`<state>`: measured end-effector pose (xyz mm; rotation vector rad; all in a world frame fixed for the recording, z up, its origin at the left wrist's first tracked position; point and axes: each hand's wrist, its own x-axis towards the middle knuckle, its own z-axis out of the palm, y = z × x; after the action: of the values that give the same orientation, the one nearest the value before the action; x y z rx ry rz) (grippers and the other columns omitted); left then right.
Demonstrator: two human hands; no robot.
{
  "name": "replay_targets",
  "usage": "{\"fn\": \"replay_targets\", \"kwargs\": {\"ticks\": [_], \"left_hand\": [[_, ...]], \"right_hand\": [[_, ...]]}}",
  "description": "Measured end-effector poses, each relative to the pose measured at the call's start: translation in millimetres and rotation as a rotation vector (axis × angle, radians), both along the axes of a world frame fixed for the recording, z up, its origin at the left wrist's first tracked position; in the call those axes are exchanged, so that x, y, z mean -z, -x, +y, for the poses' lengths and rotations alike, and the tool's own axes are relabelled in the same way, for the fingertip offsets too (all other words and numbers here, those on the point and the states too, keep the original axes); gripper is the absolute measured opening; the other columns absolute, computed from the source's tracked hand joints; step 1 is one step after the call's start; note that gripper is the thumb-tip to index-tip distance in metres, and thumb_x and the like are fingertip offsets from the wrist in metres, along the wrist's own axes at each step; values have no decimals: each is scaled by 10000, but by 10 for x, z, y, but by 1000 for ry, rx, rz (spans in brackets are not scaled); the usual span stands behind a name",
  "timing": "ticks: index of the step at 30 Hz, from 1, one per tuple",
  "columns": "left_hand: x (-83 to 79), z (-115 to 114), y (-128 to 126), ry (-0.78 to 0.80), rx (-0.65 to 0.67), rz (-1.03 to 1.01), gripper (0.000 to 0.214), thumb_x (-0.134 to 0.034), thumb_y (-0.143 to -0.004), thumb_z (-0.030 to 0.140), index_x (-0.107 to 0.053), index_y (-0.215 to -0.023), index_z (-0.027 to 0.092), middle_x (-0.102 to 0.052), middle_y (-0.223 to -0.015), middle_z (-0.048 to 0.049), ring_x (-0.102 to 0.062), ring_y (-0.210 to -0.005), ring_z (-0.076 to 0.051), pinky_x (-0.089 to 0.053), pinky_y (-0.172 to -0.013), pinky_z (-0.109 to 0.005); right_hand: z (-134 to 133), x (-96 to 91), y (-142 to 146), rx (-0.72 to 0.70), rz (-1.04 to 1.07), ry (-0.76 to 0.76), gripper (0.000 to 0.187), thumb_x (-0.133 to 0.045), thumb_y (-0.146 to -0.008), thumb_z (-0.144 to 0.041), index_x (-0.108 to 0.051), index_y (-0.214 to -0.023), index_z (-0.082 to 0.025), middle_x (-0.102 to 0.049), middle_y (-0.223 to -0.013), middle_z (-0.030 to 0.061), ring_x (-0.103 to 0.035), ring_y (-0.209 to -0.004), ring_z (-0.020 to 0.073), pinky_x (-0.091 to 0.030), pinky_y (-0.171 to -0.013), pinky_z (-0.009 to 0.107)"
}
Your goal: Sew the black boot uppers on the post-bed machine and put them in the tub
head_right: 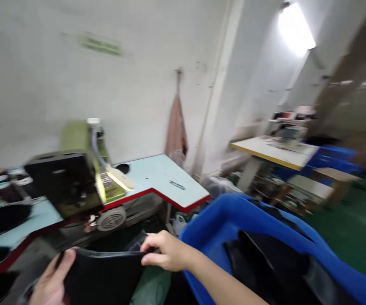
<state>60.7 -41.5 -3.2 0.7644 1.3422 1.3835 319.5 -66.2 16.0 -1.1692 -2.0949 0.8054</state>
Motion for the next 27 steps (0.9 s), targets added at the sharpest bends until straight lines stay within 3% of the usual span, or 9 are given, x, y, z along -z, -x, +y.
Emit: {"fn": "replay_targets", "kwargs": {"ticks": [3,6,9,11,13,16,20,27], "left_hand": [[-103,54,54,1,26,-196,496,-896,-439,511,-690,-759,193,-685,-724,-1,-631,-723,-181,-526,-656,-260],[-180,68,62,-62,66,-164,417,-870,-549,481,-684,-753,169,-651,-699,13,-576,-699,-128,-477,-661,-207],[-238,75,35,-120,169,-103,392,-807,-646,500,-709,-829,168,-694,-796,-24,-598,-799,-160,-472,-733,-225],[-254,93,-18,-141,204,-50,380,-779,-668,512,-708,-803,164,-695,-778,-35,-596,-774,-172,-469,-714,-243],[-254,123,-92,-142,179,12,385,-767,-663,531,-681,-720,160,-661,-704,-27,-562,-693,-163,-452,-652,-248],[-252,170,-192,-121,120,80,400,-741,-678,543,-619,-648,164,-573,-625,5,-485,-623,-139,-407,-590,-242],[-268,202,-232,-94,70,83,406,-735,-681,540,-577,-630,169,-501,-595,30,-424,-600,-124,-380,-576,-238],[-246,226,-169,-85,65,88,396,-730,-694,544,-600,-668,171,-539,-629,15,-458,-637,-140,-406,-606,-248]], "right_hand": [[140,88,17,-80,-26,-74,208,-662,-836,-385,-658,-789,-182,-633,-737,7,-622,-736,163,-353,-1117,470],[242,35,-56,-59,-40,-173,158,-585,-882,-287,-643,-771,-192,-625,-712,-5,-613,-673,144,-226,-1184,515],[387,18,-261,82,21,-229,161,-641,-834,-321,-688,-732,-205,-655,-684,9,-657,-656,186,-381,-1107,525],[509,65,-428,229,94,-206,188,-718,-759,-396,-735,-758,-209,-725,-805,76,-711,-816,288,-525,-957,498],[628,117,-560,344,149,-163,264,-769,-685,-446,-761,-796,-207,-746,-921,134,-701,-932,351,-581,-845,455],[755,120,-620,340,165,-96,273,-761,-678,-462,-750,-733,-195,-735,-816,114,-700,-807,297,-591,-738,368],[821,18,-518,260,174,-28,289,-712,-723,-453,-683,-630,-182,-623,-653,41,-599,-643,203,-521,-597,287],[880,-26,-406,217,220,36,267,-707,-724,-416,-654,-617,-178,-568,-648,20,-537,-633,175,-456,-593,278]]}}
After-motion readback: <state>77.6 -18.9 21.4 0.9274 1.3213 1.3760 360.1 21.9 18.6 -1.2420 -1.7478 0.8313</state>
